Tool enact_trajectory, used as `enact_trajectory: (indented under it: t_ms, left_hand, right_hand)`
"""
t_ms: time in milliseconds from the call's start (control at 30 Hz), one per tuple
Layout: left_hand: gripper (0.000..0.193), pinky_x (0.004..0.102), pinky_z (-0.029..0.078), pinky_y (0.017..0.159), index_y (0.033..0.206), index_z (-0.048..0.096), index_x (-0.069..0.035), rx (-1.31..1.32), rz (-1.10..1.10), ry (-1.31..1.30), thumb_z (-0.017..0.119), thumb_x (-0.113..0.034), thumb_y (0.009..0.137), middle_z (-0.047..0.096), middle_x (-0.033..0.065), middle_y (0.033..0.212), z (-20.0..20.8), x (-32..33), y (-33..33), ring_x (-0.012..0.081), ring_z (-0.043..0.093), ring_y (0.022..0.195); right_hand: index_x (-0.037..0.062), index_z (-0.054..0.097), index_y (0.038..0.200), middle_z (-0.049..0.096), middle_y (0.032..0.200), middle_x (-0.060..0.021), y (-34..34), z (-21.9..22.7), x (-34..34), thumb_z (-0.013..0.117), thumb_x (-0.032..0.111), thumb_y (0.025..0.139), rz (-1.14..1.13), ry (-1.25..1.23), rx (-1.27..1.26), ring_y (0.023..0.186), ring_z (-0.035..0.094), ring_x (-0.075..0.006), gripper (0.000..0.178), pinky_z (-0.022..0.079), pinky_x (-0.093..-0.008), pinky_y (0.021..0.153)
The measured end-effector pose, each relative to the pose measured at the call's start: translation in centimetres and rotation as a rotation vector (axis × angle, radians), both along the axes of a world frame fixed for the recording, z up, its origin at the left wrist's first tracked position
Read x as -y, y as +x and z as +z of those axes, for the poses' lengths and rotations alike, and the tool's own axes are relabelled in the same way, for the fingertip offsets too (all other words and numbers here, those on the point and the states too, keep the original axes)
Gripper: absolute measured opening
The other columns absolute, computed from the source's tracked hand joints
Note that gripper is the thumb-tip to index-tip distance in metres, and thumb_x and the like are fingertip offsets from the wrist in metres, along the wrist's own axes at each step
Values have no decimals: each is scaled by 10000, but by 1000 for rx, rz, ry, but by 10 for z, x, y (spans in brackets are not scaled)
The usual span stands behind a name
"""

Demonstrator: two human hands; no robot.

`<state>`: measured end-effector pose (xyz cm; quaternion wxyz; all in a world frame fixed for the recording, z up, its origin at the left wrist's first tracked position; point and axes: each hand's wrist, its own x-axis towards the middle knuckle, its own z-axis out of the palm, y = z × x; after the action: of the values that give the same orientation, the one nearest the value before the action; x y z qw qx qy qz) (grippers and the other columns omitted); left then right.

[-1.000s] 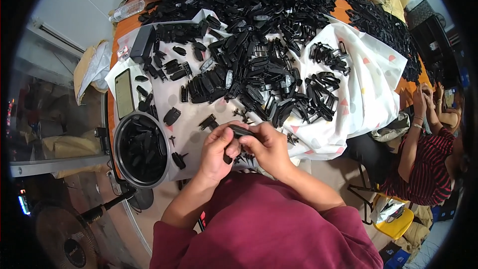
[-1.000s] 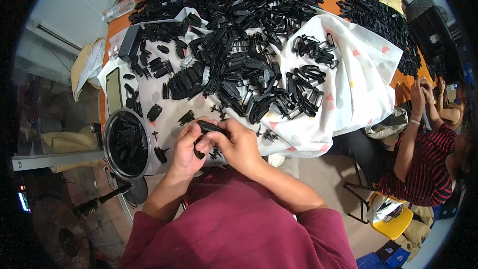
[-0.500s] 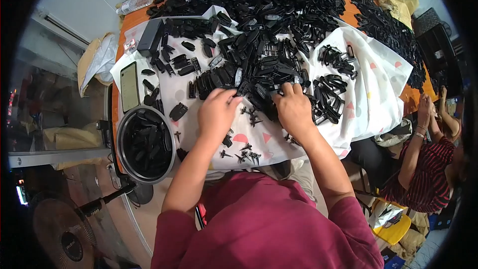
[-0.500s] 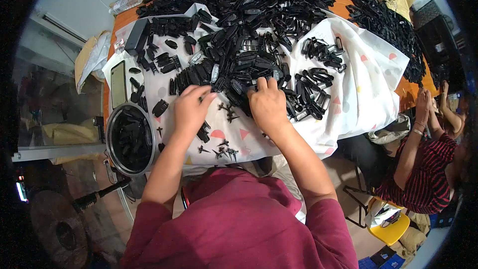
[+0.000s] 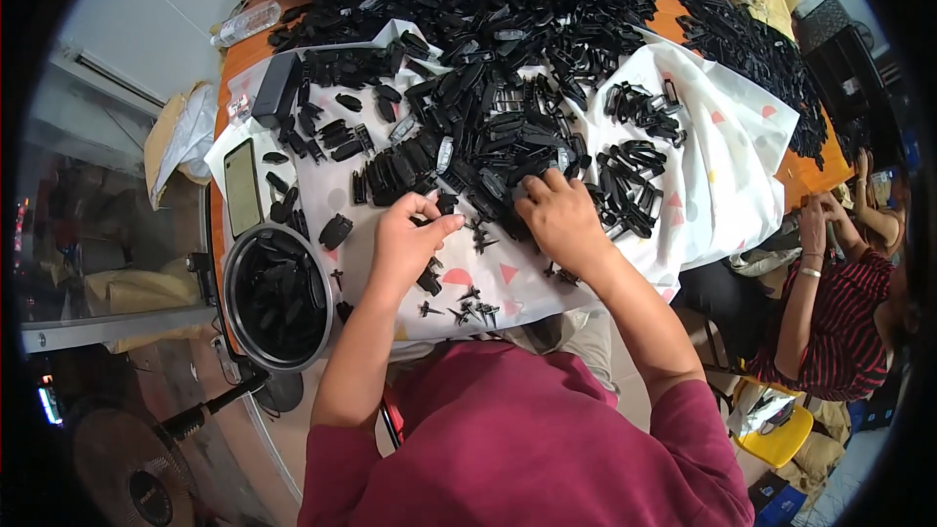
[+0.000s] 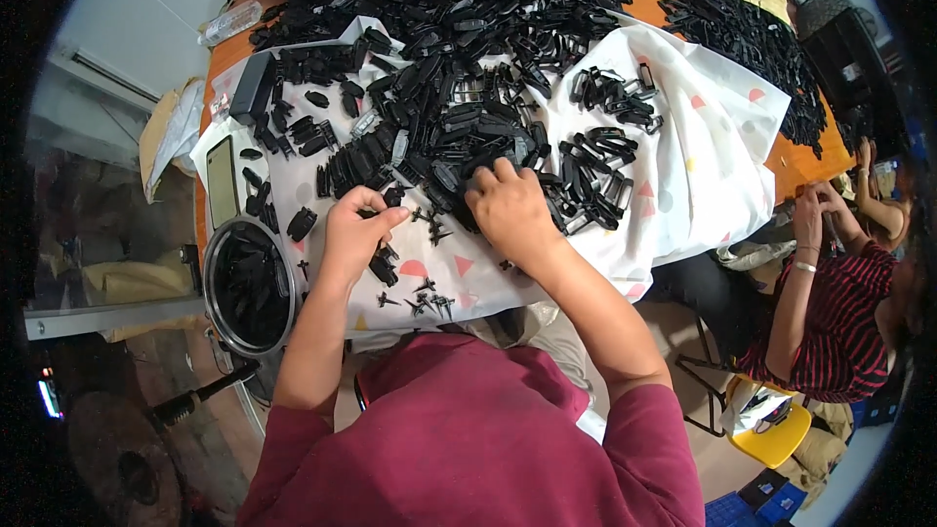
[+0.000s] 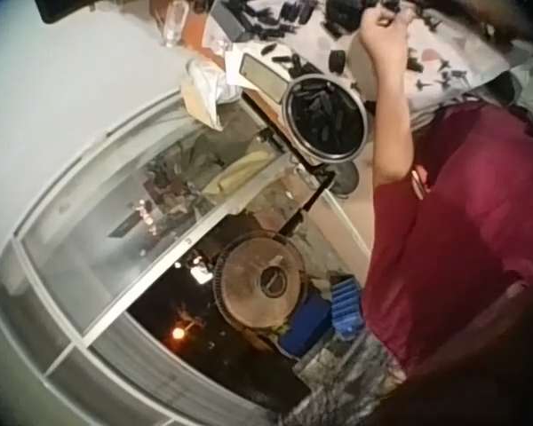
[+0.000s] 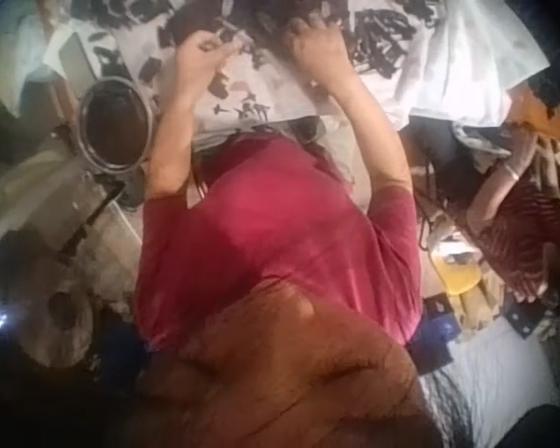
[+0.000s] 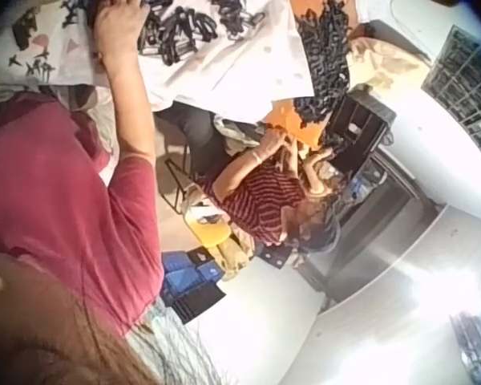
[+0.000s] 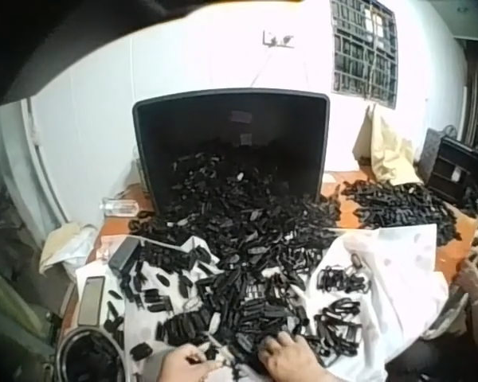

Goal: Manually assembling small black plastic components at a workbench.

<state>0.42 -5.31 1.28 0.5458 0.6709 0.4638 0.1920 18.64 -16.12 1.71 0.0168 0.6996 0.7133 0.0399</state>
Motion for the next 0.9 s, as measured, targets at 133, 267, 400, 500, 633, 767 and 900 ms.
enact_trajectory:
  t_ms: [133, 267, 400, 500, 633, 767, 900]
  left_hand:
    - [152, 201, 379, 451, 796, 538, -40, 292, 80, -303, 679, -62, 745, 518, -5, 666, -1, 4, -12, 69, 470, 485]
    - [271, 202, 395, 469, 1027, 548, -14, 482, 111, -416, 633, -70, 776, 537, 32, 778, 2, 6, -16, 86, 481, 518]
    - [350, 209, 428, 495, 1132, 526, -31, 514, -5, -610, 617, -64, 795, 544, 20, 808, 1, 7, -16, 79, 502, 621]
    - [319, 202, 438, 509, 1118, 536, -34, 563, 13, -578, 612, -75, 811, 554, 14, 836, 4, 12, -13, 72, 505, 647]
    - [322, 201, 448, 517, 1096, 545, -38, 496, -4, -408, 643, -63, 791, 570, 25, 905, 1, 21, -9, 64, 515, 687]
    - [328, 203, 444, 515, 1080, 553, -29, 549, -14, -405, 669, -89, 778, 573, 38, 884, 6, 34, -2, 64, 508, 605]
    - [324, 193, 426, 505, 1055, 559, -18, 516, -22, -463, 685, -90, 765, 561, 43, 891, 8, 38, 0, 55, 499, 564]
  right_hand:
    - [122, 616, 885, 557, 986, -25, 5, 1, -1, 512, 152, 727, 14, 59, 0, 881, 494, -195, 192, 416, -319, 678]
    - [126, 618, 888, 572, 930, -17, 9, 0, 0, 520, 155, 718, 62, 48, -74, 871, 497, -187, 198, 412, -322, 686]
    - [127, 618, 851, 569, 926, -22, 4, -7, 4, 524, 146, 700, 42, 92, -66, 857, 499, -195, 179, 412, -314, 687]
    - [114, 612, 816, 560, 936, -36, 6, 2, 2, 551, 116, 666, 61, 32, -8, 856, 499, -207, 163, 423, -319, 692]
    - [56, 555, 752, 564, 956, -52, 15, 12, 1, 633, 0, 618, 97, 373, -357, 785, 530, -154, 165, 442, -294, 632]
    - [58, 487, 844, 552, 872, -66, -15, 19, 5, 648, -71, 708, -172, 373, -1521, 540, 490, -49, 247, 391, -188, 444]
    - [36, 442, 954, 524, 836, -61, -37, 40, 6, 611, -34, 764, -277, 378, -2156, 513, 514, -108, 264, 424, -215, 385]
